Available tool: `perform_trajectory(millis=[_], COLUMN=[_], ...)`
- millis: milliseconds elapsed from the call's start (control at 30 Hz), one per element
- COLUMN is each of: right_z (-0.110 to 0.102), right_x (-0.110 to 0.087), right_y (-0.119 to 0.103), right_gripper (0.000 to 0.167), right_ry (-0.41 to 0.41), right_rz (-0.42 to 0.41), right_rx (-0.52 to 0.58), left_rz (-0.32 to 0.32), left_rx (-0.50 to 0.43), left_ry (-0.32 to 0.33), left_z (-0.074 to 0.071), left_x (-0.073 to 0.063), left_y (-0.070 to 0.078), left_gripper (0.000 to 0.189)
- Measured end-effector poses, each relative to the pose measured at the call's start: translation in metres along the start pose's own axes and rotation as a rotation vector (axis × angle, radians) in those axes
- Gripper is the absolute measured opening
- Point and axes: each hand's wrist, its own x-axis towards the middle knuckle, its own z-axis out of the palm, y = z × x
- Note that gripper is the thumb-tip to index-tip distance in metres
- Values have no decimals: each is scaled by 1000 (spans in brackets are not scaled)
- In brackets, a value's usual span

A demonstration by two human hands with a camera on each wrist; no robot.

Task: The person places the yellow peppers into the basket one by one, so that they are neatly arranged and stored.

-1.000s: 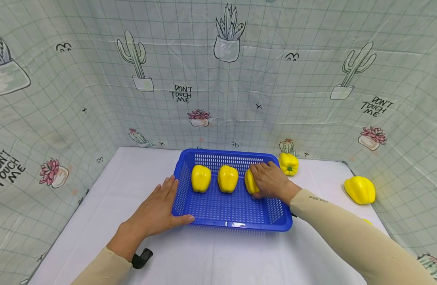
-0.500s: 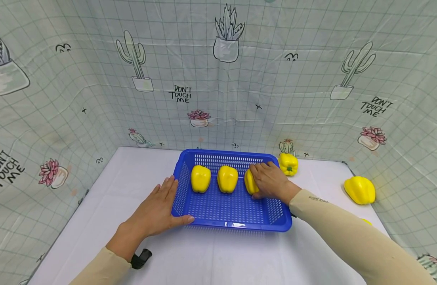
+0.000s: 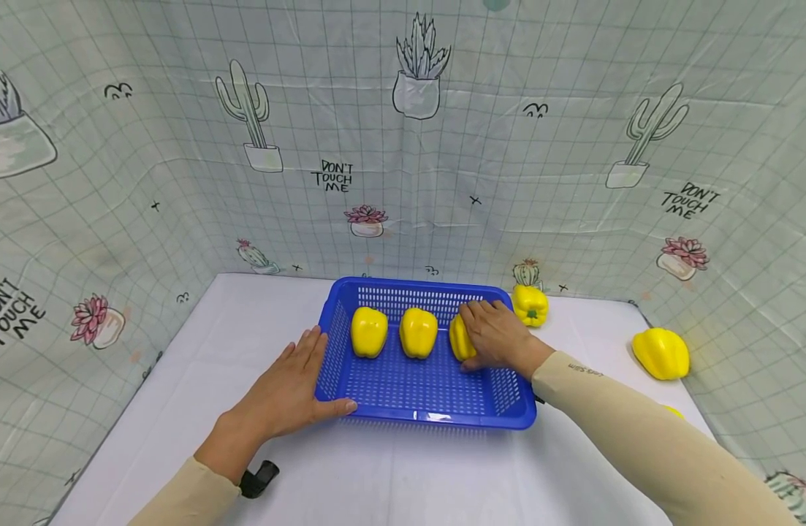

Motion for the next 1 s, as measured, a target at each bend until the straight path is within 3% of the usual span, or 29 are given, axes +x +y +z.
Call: perform_trajectory(millis=[200, 500, 767, 1000], right_z=[-2, -18, -38, -47], right_x=[0, -12, -38, -79], right_y=[3, 10, 31, 59], right_gripper=[110, 104, 106, 95], right_ry=[56, 136, 184, 223], right_rz=[13, 48, 102, 182], right_rx=[38, 98, 66, 106], left_rz=[6, -1, -13, -10], left_rx=[2, -15, -9, -23], left_ry=[0, 3, -2, 2], left_z=[-2, -2, 1, 1], left_x=[1, -1, 1, 1], left_y=[1, 2, 2, 2], left_gripper=[130, 127, 129, 127])
